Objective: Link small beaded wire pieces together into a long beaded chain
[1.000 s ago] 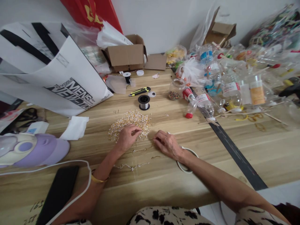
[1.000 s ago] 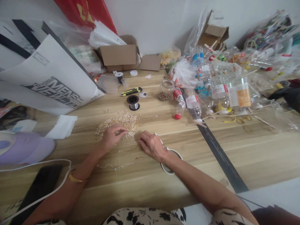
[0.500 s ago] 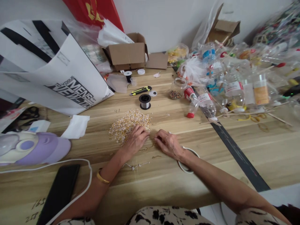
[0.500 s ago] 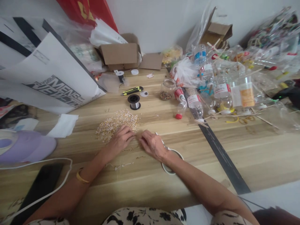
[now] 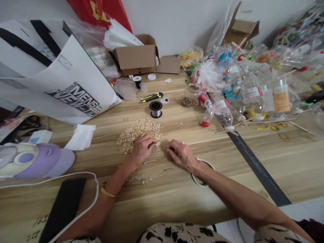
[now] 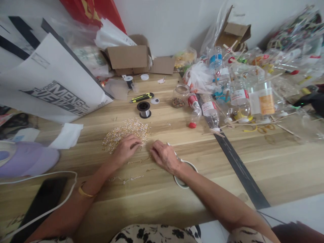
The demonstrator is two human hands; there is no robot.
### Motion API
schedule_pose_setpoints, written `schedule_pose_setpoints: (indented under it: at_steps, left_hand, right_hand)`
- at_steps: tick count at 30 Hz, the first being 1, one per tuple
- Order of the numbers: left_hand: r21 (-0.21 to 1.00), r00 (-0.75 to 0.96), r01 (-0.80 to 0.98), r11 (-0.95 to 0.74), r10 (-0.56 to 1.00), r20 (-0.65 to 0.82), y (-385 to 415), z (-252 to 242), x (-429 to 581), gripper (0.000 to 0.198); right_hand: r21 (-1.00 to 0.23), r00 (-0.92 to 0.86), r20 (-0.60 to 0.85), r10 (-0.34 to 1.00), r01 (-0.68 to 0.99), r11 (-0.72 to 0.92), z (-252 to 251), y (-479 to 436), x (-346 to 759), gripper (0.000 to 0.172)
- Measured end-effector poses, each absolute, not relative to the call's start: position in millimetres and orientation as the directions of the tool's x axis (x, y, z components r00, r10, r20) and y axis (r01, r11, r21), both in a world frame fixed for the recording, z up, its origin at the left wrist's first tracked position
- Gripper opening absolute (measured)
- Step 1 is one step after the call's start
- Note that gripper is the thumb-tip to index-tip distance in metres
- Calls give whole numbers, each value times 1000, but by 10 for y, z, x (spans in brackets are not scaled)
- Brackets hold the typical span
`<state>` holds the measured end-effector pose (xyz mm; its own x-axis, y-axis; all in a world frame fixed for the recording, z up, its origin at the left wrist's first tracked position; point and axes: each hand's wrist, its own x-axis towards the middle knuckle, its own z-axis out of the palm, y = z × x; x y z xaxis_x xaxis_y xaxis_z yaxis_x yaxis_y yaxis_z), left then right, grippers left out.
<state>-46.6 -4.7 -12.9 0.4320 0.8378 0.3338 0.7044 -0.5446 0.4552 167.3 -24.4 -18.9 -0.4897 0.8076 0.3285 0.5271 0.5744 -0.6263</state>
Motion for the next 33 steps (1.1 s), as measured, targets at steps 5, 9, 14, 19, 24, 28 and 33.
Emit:
schedule_pose_setpoints:
  at_steps: [5, 9, 14, 19, 24, 28, 33]
  left_hand:
    - [526, 338, 696, -489, 869, 361, 14, -98, -582, 9]
    - [510, 358, 711, -485, 873, 332, 38, -64, -662, 8]
    - [417, 515, 718, -558, 828, 221, 14, -13, -678, 10]
    - [334, 644, 680, -653, 749, 155, -57, 1, -590, 12]
    - [264, 676, 670, -694, 717, 171, -80, -9, -550, 17]
    - [277, 631, 707, -651, 757, 168, -48, -4, -604, 20]
    - [342, 604, 710, -616, 782, 155, 19, -23, -706, 16]
  right_hand:
    - [-633, -505, 315, 803, 519, 575, -193, -236, 1676, 9]
    - [-633, -505, 316, 803, 518, 575, -194, -234, 1673, 11]
    - [-626, -497, 318, 808, 529, 572, -201, -238, 1672, 9]
    - [-629, -498, 322, 805, 523, 575, -225, -238, 1672, 7]
    - [-628, -498, 321, 806, 525, 575, -231, -237, 1675, 6]
    - [-632, -497, 320, 807, 523, 572, -238, -235, 1678, 6]
    - [-638, -501, 320, 804, 514, 574, -244, -233, 1681, 6]
